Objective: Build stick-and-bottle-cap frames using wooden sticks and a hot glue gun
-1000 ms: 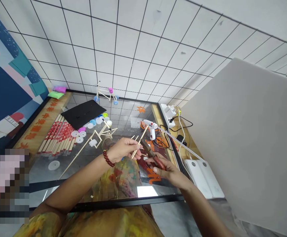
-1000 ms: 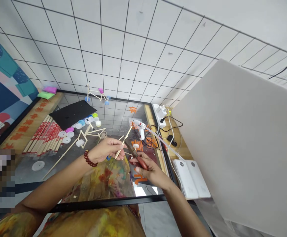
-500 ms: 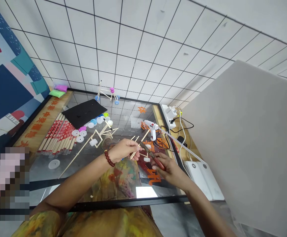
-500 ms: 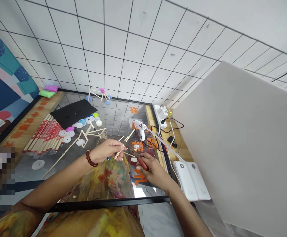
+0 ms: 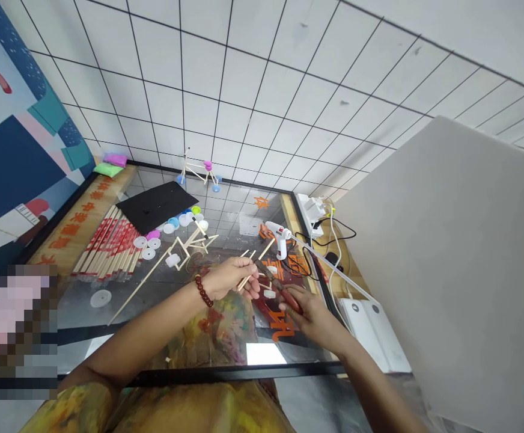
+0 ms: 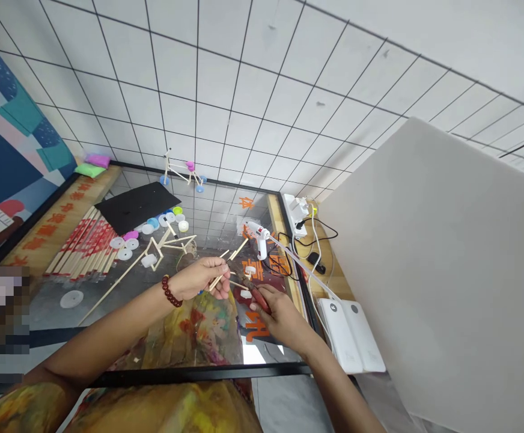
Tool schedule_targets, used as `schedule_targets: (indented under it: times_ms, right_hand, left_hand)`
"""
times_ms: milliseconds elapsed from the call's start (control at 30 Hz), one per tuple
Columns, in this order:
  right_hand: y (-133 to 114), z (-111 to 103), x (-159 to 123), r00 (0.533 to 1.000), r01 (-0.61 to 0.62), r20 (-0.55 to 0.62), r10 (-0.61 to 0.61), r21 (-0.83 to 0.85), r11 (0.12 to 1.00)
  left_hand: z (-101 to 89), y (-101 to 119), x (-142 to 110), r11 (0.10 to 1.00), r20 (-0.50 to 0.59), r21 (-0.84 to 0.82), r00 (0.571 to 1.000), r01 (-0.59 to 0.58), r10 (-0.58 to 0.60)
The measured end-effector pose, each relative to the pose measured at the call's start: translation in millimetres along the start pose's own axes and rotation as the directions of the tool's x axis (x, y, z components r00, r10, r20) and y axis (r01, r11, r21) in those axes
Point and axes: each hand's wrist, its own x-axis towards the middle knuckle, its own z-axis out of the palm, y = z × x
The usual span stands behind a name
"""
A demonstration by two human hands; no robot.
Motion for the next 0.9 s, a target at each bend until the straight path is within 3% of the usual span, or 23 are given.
schedule_targets:
  times_ms: [133,367,900]
  right_hand:
    - [-3.8,-1.0,-0.4,0.999,-0.025,0.032,0.024,0.022,0.999]
    - [-4.7,-2.6,-0.3,0.997,-0.040,0.067,0.035,0.070,0.997]
    - [-4.9,-2.5,-4.0,0.993,-0.058,0.108,0.038,0.186,0.981]
  left_hand:
    - [-2.3,1.2,-0.1,0.997,0.049,-0.064,0.998,0.036,-0.033]
    - [-2.2,2.4,-1.2,0.998,0.029,-0.043,0.999,0.040,-0.039]
    - [0.6,-1.8,1.1,0.997,-0.002,0.053,0.999,-0.050,0.050]
